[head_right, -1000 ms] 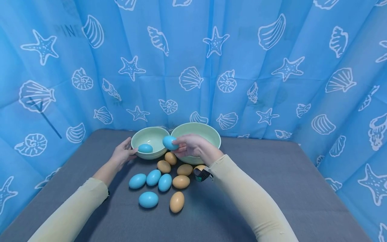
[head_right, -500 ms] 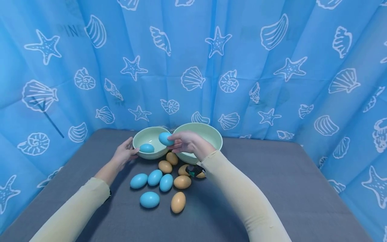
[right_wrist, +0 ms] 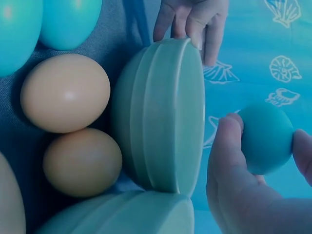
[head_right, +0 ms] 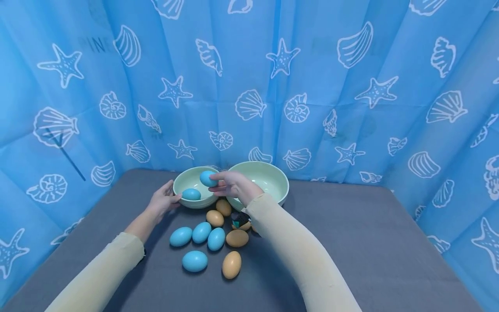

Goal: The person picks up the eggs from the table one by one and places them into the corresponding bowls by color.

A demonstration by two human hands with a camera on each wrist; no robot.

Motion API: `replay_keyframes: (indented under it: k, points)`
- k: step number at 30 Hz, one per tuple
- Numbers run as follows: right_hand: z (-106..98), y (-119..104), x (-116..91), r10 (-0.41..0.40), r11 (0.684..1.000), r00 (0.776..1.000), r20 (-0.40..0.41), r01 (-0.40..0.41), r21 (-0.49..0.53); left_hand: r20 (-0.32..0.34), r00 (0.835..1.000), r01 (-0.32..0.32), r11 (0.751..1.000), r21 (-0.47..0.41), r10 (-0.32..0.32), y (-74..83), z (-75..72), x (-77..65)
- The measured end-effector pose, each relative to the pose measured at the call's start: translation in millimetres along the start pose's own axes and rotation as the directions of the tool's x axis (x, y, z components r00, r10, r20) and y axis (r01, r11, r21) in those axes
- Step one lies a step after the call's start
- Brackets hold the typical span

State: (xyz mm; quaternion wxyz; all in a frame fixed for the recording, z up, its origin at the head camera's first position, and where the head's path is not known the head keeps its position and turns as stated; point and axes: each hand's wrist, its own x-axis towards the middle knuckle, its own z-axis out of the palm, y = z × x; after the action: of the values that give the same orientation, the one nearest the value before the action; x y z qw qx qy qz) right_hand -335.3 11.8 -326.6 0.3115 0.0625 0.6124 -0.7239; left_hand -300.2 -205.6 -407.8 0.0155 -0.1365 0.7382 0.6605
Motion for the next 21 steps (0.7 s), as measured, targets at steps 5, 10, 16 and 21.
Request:
replay_keyframes:
  k: [5,10,16,21]
  points:
    - [8,1,10,0.000,1.000,1.000,-0.019,0.000,0.020,-0.006,1.000,-0.002,1.000,-0.005,0.002,-1.4,-0.1,1.7]
    - [16,3,20,-0.016,1.000,1.000,-0.025,0.017,0.017,-0.015,1.000,0.002,1.000,-0.010,-0.002,-0.6,-0.3,2.4]
    - [24,7,31,-0.028,0.997,0.998,-0.056,0.032,0.067,-0.020,1.000,0.007,1.000,-0.025,-0.008,-1.3,1.0,3.0]
    - [31,9,40,-0.041,0.994,0.995,-0.087,0.049,0.102,-0.023,1.000,0.008,0.999,-0.036,-0.009,-2.1,1.8,2.3]
